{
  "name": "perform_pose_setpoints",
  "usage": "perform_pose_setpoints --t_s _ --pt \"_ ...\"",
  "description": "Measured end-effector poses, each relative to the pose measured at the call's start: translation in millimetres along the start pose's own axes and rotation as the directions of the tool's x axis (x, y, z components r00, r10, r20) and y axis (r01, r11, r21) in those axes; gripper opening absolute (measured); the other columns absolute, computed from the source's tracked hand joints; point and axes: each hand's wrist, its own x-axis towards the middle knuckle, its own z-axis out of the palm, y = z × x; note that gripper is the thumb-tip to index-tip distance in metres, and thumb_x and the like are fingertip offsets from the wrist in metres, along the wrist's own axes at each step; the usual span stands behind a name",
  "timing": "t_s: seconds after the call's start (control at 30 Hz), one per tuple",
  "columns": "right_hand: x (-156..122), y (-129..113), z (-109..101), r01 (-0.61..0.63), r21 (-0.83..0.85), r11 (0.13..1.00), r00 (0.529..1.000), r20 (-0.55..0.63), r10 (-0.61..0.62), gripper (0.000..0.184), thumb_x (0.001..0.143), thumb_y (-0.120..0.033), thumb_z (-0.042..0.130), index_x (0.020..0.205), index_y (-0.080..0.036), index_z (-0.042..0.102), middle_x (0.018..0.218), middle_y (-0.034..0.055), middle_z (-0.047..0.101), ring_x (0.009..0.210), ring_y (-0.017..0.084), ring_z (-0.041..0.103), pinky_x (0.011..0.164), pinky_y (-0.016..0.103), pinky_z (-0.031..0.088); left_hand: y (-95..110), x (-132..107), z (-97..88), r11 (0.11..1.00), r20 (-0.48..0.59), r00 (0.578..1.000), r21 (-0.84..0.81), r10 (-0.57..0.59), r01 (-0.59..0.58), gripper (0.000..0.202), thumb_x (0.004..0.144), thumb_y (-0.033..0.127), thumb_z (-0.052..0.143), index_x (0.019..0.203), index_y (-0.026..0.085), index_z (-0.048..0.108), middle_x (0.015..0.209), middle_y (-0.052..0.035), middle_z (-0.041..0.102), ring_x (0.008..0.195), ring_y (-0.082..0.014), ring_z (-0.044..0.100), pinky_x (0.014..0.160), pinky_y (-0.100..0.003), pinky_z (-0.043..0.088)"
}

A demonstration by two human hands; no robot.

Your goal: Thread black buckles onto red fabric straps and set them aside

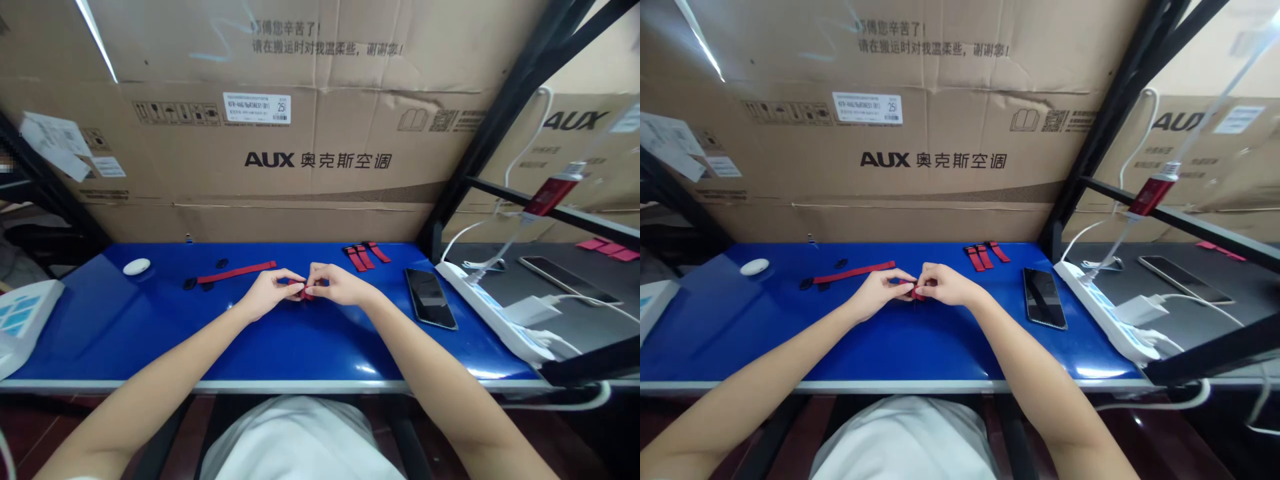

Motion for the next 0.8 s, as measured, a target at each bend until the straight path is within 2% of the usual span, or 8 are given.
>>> perform_pose_setpoints --t_s 0.1,0.23,0.3,0.47,0.63,0.7,0.8 --pt "2 5 3 -0.016 0.023 1.000 1.000 -0.016 0.016 0.016 0.082 -0.030 0.067 0.074 -0.017 0.071 0.077 0.0014 0.053 0.073 0.014 0.052 0.070 0.028 0.040 -3 0 0.4 1.000 0.015 1.000 -0.010 -0.017 0.017 0.041 0.071 0.039 0.080 0.098 0.011 0.069 0.090 -0.0090 0.075 0.081 -0.0235 0.073 0.084 -0.045 0.060" --pt "5 12 8 -0.078 0.175 0.981 0.976 -0.188 0.111 0.019 0.079 -0.035 0.069 0.074 -0.017 0.071 0.079 0.0011 0.054 0.072 0.014 0.052 0.071 0.029 0.040 -3 2 -0.6 0.996 0.005 1.000 -0.093 0.015 -0.014 0.043 0.072 0.035 0.080 0.105 0.012 0.066 0.098 -0.0094 0.074 0.089 -0.0242 0.072 0.089 -0.045 0.057" --pt "6 14 10 -0.087 0.275 0.958 0.959 -0.238 0.155 0.020 0.078 -0.037 0.069 0.075 -0.017 0.070 0.083 0.0013 0.056 0.074 0.014 0.053 0.073 0.030 0.041 -2 3 -2.2 0.991 0.011 0.999 -0.131 0.039 -0.038 0.048 0.070 0.031 0.082 0.110 0.013 0.063 0.106 -0.0104 0.072 0.096 -0.0257 0.071 0.093 -0.046 0.055" --pt "8 14 17 -0.110 0.382 0.918 0.950 -0.230 0.210 0.020 0.074 -0.037 0.071 0.075 -0.017 0.068 0.086 0.0017 0.058 0.076 0.014 0.056 0.076 0.031 0.043 -3 2 -5.2 0.995 0.008 0.996 -0.044 0.089 -0.089 0.051 0.067 0.027 0.084 0.110 0.014 0.063 0.108 -0.0112 0.072 0.094 -0.0273 0.071 0.092 -0.047 0.054" --pt "10 17 25 -0.158 0.473 0.867 0.928 -0.229 0.294 0.023 0.072 -0.036 0.073 0.071 -0.017 0.060 0.073 0.0006 0.061 0.071 0.015 0.058 0.072 0.032 0.045 -4 3 -2.0 0.997 -0.020 0.997 0.015 0.071 -0.071 0.050 0.066 0.029 0.084 0.110 0.013 0.064 0.093 -0.0088 0.074 0.085 -0.0257 0.073 0.087 -0.046 0.056" --pt "11 17 25 -0.126 0.476 0.870 0.922 -0.268 0.280 0.024 0.072 -0.036 0.074 0.078 -0.018 0.059 0.076 0.0006 0.063 0.074 0.016 0.060 0.073 0.032 0.047 -3 3 -0.8 0.996 -0.059 0.994 0.015 0.089 -0.088 0.051 0.067 0.031 0.083 0.111 0.013 0.064 0.092 -0.0080 0.074 0.082 -0.0245 0.073 0.084 -0.044 0.058" --pt "11 14 24 0.009 0.422 0.907 0.934 -0.328 0.144 0.037 0.070 -0.033 0.077 0.100 -0.020 0.060 0.102 0.0048 0.067 0.096 0.020 0.063 0.087 0.036 0.048 -1 4 -0.3 0.989 -0.134 0.980 0.014 0.148 -0.147 0.049 0.067 0.034 0.083 0.108 0.014 0.063 0.096 -0.0074 0.073 0.078 -0.0227 0.072 0.077 -0.041 0.061"
